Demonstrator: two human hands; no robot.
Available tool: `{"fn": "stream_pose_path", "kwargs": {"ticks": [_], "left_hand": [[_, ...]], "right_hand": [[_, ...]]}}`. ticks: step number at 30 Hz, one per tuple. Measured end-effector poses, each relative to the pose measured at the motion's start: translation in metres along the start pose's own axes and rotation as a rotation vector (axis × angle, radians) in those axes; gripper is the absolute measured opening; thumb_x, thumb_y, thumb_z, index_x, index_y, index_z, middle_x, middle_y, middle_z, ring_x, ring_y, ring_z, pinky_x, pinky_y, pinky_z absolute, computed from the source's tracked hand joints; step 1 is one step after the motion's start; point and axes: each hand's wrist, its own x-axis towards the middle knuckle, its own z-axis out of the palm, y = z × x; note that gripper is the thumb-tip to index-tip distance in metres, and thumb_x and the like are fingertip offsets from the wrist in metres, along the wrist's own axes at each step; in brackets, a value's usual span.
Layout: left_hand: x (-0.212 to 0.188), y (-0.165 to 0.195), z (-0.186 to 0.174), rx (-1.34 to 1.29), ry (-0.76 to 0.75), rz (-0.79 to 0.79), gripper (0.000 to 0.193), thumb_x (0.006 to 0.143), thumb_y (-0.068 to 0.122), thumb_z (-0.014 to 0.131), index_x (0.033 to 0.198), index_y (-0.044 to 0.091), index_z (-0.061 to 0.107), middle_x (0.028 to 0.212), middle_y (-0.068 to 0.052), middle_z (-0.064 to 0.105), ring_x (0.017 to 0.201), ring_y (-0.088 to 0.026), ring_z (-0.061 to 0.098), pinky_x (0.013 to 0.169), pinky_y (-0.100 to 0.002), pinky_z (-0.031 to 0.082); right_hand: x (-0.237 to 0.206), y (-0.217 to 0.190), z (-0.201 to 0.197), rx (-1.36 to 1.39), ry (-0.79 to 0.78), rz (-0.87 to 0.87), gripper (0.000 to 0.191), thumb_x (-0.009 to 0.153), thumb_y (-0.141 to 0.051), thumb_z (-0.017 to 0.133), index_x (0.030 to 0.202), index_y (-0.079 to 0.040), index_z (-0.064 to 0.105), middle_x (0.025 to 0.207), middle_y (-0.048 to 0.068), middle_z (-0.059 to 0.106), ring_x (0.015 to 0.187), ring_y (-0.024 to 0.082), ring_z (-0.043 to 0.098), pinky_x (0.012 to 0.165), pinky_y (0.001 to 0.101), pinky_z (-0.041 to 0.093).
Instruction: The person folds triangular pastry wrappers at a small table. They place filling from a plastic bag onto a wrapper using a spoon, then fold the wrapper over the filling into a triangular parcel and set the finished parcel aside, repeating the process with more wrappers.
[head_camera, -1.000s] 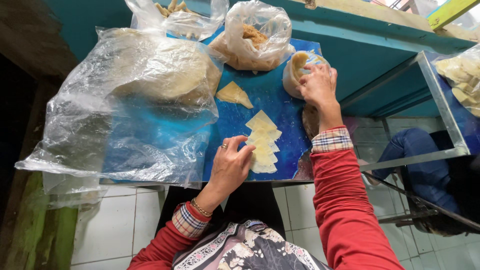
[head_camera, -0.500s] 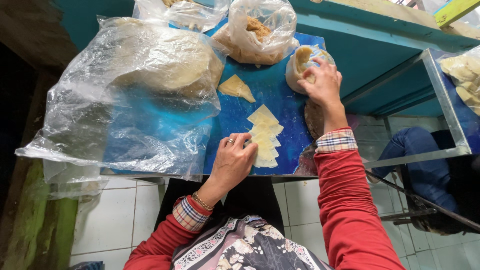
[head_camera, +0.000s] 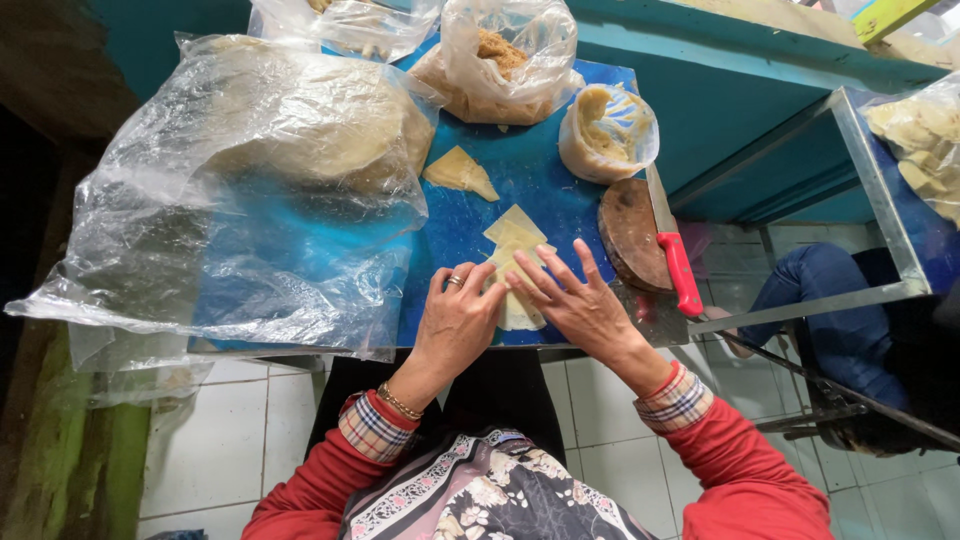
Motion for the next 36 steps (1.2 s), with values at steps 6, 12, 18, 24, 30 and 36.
{"fn": "stream_pose_path", "kwargs": {"ticks": [6,12,18,24,30,36], "left_hand": [[-0.002,0.001,0.002,0.027,-0.046,-0.025,0.016,0.085,0.01,0.068,0.101,0.011,0.069,0.117,-0.007,0.066,0.116,-0.024,0.061,0.104,-0.054,0.041],[-0.002,0.0,0.003,0.024,-0.041,-0.035,0.011,0.087,0.012,0.068,0.097,0.011,0.067,0.116,-0.006,0.066,0.115,-0.023,0.062,0.105,-0.058,0.04],[-0.002,0.001,0.002,-0.023,-0.029,-0.061,0.008,0.09,0.015,0.068,0.098,0.011,0.067,0.115,-0.006,0.067,0.113,-0.024,0.062,0.106,-0.055,0.04],[0.0,0.0,0.002,-0.091,-0.012,-0.117,0.018,0.091,0.015,0.068,0.105,0.005,0.066,0.111,-0.007,0.067,0.112,-0.025,0.062,0.105,-0.053,0.04],[-0.001,0.0,0.001,-0.034,-0.015,-0.073,0.008,0.089,0.015,0.069,0.094,0.01,0.066,0.115,-0.004,0.068,0.111,-0.023,0.064,0.103,-0.057,0.042],[-0.001,0.0,-0.001,-0.014,-0.039,-0.061,0.009,0.09,0.014,0.069,0.096,0.009,0.066,0.117,-0.005,0.067,0.112,-0.023,0.064,0.104,-0.057,0.042]], "right_hand": [[0.0,0.005,0.01,-0.138,-0.046,-0.01,0.067,0.095,-0.02,0.056,0.16,-0.026,0.038,0.165,0.005,0.034,0.145,0.029,0.042,0.119,0.0599,0.024],[0.011,0.027,0.017,-0.017,0.053,0.049,0.057,0.096,-0.021,0.057,0.153,-0.028,0.051,0.161,0.007,0.044,0.14,0.031,0.047,0.117,0.057,0.029],[0.015,0.024,0.011,0.442,0.238,0.257,0.048,0.096,-0.009,0.062,0.141,-0.028,0.06,0.15,0.006,0.053,0.136,0.024,0.053,0.117,0.0491,0.032],[0.004,-0.005,0.0,0.163,0.156,0.019,0.059,0.091,-0.014,0.063,0.147,-0.029,0.057,0.149,0.002,0.054,0.133,0.022,0.054,0.116,0.0531,0.032],[-0.004,0.006,0.007,0.096,0.119,0.023,0.057,0.093,-0.019,0.065,0.148,-0.026,0.057,0.153,0.004,0.053,0.135,0.025,0.052,0.116,0.0511,0.032],[0.005,0.033,0.013,0.469,0.211,0.264,0.048,0.093,-0.008,0.062,0.133,-0.033,0.057,0.153,0.0,0.052,0.139,0.02,0.054,0.124,0.0478,0.032]]}}
